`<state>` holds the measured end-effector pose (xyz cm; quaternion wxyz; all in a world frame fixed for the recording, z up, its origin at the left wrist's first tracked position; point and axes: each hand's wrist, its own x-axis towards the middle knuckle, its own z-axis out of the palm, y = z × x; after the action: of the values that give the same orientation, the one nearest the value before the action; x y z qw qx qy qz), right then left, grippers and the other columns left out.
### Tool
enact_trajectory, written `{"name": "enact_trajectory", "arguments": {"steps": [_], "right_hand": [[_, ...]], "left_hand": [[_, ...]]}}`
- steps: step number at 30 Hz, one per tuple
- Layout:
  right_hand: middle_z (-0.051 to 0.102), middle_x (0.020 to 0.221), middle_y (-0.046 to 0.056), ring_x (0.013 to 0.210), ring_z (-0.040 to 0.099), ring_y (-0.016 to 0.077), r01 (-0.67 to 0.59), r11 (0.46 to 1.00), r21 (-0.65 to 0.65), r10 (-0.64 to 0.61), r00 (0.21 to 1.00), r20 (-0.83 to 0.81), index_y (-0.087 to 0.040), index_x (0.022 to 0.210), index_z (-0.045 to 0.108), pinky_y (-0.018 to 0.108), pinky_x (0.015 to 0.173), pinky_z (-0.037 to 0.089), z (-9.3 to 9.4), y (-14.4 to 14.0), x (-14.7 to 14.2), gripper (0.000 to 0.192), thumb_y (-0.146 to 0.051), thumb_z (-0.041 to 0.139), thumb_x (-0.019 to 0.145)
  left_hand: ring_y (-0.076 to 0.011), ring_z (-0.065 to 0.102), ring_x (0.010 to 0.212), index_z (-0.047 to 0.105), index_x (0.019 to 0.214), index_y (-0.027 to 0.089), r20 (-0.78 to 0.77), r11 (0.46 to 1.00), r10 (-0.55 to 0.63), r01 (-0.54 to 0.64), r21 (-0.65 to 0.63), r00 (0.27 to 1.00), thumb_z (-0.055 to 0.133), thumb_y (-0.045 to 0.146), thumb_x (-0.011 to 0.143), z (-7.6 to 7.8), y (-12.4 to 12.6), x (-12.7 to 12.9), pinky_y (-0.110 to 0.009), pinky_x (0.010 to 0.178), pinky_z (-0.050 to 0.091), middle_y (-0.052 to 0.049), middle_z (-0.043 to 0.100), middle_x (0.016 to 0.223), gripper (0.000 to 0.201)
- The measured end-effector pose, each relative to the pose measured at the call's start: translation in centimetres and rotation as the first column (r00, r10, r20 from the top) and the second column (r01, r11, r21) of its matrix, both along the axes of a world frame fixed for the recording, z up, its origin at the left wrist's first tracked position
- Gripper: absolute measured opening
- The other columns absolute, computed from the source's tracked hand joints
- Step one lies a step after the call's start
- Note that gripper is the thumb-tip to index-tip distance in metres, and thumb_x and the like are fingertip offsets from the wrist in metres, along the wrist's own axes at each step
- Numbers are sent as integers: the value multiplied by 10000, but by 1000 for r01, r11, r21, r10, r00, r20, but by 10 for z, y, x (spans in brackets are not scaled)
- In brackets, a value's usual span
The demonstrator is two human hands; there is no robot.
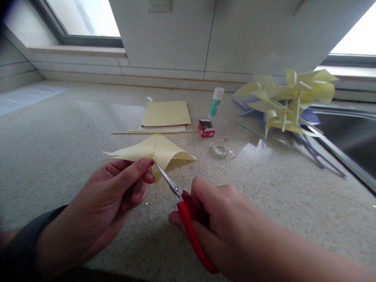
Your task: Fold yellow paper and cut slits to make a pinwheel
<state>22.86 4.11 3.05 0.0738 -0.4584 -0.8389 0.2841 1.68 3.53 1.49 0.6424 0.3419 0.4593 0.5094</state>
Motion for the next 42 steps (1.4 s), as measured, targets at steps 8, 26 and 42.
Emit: {"name": "enact_trajectory", "arguments": {"steps": [8,26,42], "right_hand": [[551,582,-15,476,461,123,19,1000,-13,-19,1000,8,-229,754,497,225,430,319,0,-1,-1,330,-486,564,951],[482,586,-45,498,419,103,19,994,-109,-36,987,-158,-234,710,458,208,419,332,-9,9,22,359,-468,624,926],[394,573,-65,468,394,75,-121,684,-719,-178,929,-326,-225,666,423,175,386,302,16,28,34,463,-499,783,767]], "left_hand": [[-36,428,467,719,712,163,-4,1000,-8,8,0,1000,743,396,872,-1,-1,-1,-150,429,307,24,584,609,284],[-22,440,453,710,691,151,45,1000,-9,9,-3,999,743,330,871,-2,0,-2,-127,424,339,19,612,640,256],[-83,543,457,693,737,154,128,989,-56,72,-125,990,700,341,843,1,-3,-2,-142,366,398,-6,648,623,215]]}}
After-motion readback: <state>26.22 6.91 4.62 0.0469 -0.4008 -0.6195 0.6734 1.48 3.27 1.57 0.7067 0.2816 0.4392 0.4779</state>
